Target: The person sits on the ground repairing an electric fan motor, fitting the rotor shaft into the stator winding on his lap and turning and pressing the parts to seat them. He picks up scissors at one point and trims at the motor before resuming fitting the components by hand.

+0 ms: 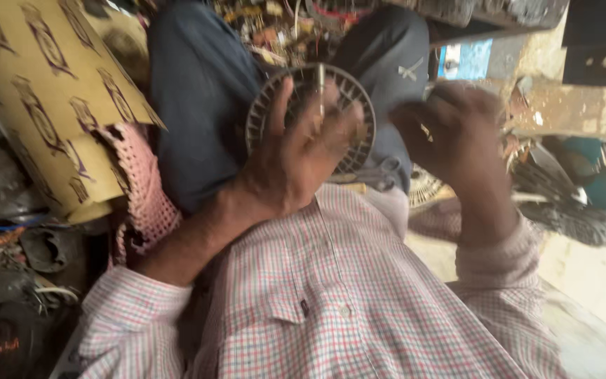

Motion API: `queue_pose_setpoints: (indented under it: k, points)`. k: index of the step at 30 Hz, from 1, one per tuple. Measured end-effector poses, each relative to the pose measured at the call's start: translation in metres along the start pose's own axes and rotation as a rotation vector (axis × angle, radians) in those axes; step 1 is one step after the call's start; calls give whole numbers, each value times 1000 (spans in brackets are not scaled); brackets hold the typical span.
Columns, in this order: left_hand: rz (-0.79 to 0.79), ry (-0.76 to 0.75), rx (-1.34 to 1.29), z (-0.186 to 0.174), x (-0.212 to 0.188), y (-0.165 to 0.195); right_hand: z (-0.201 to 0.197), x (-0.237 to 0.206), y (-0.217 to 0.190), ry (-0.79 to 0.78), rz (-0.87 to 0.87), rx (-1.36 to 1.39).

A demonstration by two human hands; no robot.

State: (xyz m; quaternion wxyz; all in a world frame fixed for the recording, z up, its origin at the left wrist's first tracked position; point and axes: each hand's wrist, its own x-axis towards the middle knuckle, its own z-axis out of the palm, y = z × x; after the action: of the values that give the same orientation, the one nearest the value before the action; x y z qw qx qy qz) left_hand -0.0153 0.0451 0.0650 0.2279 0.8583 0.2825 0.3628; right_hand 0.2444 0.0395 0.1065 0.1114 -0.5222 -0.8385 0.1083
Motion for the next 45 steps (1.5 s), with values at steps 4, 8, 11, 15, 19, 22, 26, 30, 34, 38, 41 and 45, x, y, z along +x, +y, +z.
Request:
queue_pose_setpoints:
  k: [4,8,11,15,19,22,26,30,34,38,41,45]
  points:
    - [-55,159,-239,20,-12,-18,79,34,49,164,-159,304]
    - [-493,26,-457,12,34,-43,80,35,47,280,-197,107]
    - [-392,-386,-183,-21,71,-50,44,17,-7,34,-312,-313]
    - [-367,-178,-524,-46,67,-13,-2,-6,-50,-170,-291,211]
    - [168,61,327,-17,19,13,17,8,4,149,-86,202]
    - [-54,77,-140,9,-3,-9,69,35,43,113,-171,289]
    - [-488,33,-449,17,26,-39,70,44,47,224,-60,208]
    - [-324,-432,-227,-28,75,-44,41,6,-12,-168,-250,-11]
    - [-578,15,-967,-33,54,2,34,-31,-22,-410,-74,165]
    - [90,83,176,-1,-1,9,69,-8,37,94,-315,133]
    - [-214,102,-330,14,2,-17,84,30,56,124,-23,443]
    - [-609,-235,-324,4,64,-39,38,47,41,221,-137,469]
